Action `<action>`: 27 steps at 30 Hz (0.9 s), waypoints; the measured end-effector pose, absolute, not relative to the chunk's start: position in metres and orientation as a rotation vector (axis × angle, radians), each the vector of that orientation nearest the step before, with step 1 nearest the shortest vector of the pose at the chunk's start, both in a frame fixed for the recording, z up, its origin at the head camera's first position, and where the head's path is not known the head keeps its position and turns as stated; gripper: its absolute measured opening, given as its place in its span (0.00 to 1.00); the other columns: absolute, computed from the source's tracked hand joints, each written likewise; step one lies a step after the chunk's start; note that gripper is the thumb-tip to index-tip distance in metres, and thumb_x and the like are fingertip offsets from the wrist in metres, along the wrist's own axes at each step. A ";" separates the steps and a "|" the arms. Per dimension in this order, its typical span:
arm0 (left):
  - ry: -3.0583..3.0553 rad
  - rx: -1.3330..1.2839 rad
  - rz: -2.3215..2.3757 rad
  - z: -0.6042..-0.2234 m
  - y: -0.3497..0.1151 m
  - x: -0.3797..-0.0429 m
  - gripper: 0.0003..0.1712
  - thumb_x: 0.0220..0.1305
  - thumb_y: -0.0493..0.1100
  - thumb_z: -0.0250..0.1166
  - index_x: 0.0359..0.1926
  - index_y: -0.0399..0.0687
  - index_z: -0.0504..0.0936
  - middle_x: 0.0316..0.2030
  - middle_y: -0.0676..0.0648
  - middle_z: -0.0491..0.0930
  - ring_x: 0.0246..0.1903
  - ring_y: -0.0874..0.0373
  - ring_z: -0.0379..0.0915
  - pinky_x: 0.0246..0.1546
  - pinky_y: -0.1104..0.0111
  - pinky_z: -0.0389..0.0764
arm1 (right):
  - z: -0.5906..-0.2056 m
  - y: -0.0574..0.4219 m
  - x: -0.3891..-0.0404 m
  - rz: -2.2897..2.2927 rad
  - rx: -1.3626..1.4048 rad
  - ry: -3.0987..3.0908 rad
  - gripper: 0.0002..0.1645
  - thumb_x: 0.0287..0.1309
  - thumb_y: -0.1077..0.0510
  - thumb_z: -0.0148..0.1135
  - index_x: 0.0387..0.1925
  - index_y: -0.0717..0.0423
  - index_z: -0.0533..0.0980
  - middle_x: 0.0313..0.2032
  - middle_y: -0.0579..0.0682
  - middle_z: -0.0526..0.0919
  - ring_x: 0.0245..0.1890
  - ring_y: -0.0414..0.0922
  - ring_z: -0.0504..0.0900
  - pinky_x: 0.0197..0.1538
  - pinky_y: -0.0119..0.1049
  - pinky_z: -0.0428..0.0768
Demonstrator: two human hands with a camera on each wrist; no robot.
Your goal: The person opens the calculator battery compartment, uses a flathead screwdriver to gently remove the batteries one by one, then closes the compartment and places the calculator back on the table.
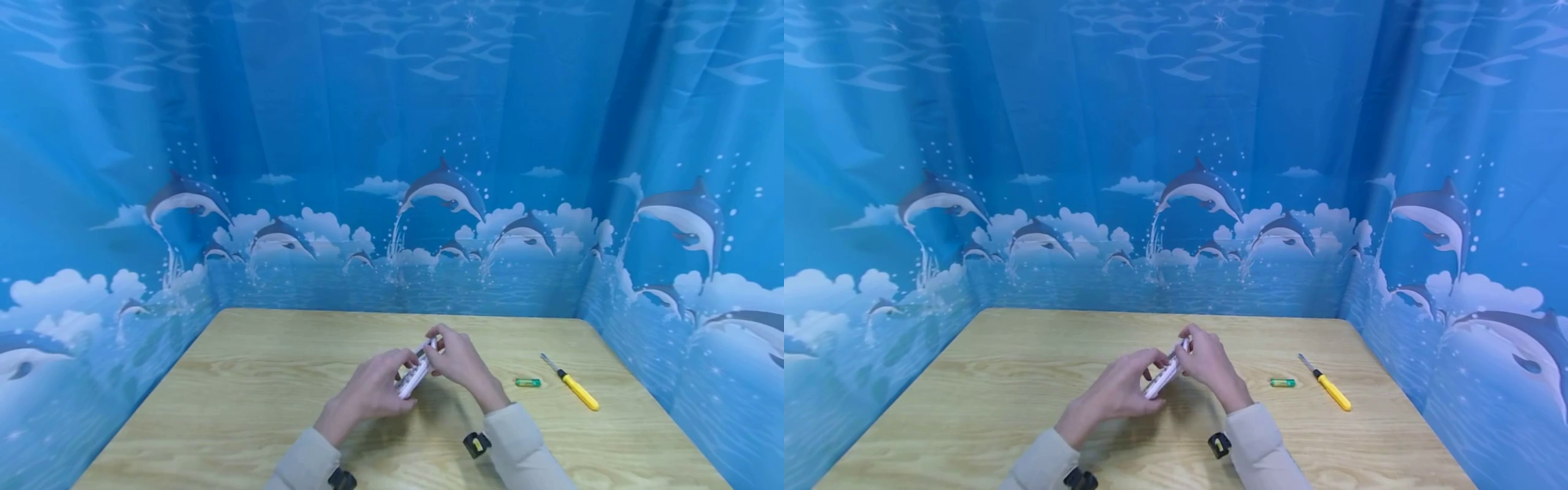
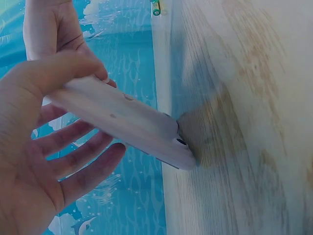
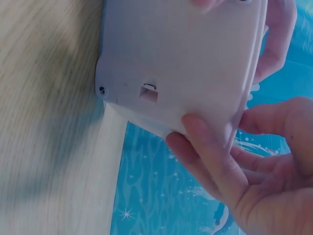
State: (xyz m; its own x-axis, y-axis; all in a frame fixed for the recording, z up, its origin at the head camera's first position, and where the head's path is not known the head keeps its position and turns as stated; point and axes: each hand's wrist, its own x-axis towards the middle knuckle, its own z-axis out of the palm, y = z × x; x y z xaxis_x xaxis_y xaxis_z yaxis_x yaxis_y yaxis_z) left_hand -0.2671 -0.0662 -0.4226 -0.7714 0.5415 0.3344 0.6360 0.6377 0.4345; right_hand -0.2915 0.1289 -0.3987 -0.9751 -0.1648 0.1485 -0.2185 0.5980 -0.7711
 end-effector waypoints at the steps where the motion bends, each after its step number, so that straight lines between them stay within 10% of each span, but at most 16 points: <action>1: -2.693 -0.982 -0.801 -0.423 -0.067 -0.267 0.35 0.45 0.48 0.83 0.56 0.54 0.79 0.46 0.51 0.84 0.40 0.58 0.82 0.37 0.78 0.78 | -0.399 0.129 -0.291 1.337 0.326 -2.755 0.17 0.67 0.64 0.60 0.55 0.64 0.75 0.35 0.58 0.85 0.24 0.43 0.84 0.30 0.37 0.88; 10: -2.754 -0.997 -0.891 -0.423 -0.071 -0.268 0.41 0.48 0.69 0.78 0.58 0.54 0.81 0.52 0.50 0.85 0.43 0.61 0.80 0.40 0.75 0.78 | -0.402 0.131 -0.291 1.322 0.318 -2.783 0.18 0.65 0.72 0.57 0.56 0.69 0.74 0.35 0.60 0.84 0.22 0.43 0.83 0.27 0.36 0.87; 18: -2.771 -0.743 -1.022 -0.428 -0.081 -0.279 0.21 0.68 0.49 0.69 0.56 0.42 0.81 0.49 0.43 0.85 0.42 0.54 0.81 0.43 0.64 0.82 | -0.400 0.131 -0.292 1.303 0.313 -2.783 0.17 0.65 0.72 0.57 0.55 0.65 0.75 0.40 0.61 0.83 0.28 0.44 0.83 0.28 0.34 0.86; 27: -2.803 -0.382 -1.183 -0.437 -0.088 -0.283 0.36 0.73 0.40 0.61 0.74 0.30 0.60 0.66 0.27 0.71 0.63 0.35 0.75 0.65 0.44 0.76 | -0.400 0.130 -0.292 1.228 0.336 -2.788 0.18 0.61 0.75 0.55 0.51 0.61 0.75 0.43 0.61 0.83 0.36 0.47 0.83 0.30 0.34 0.84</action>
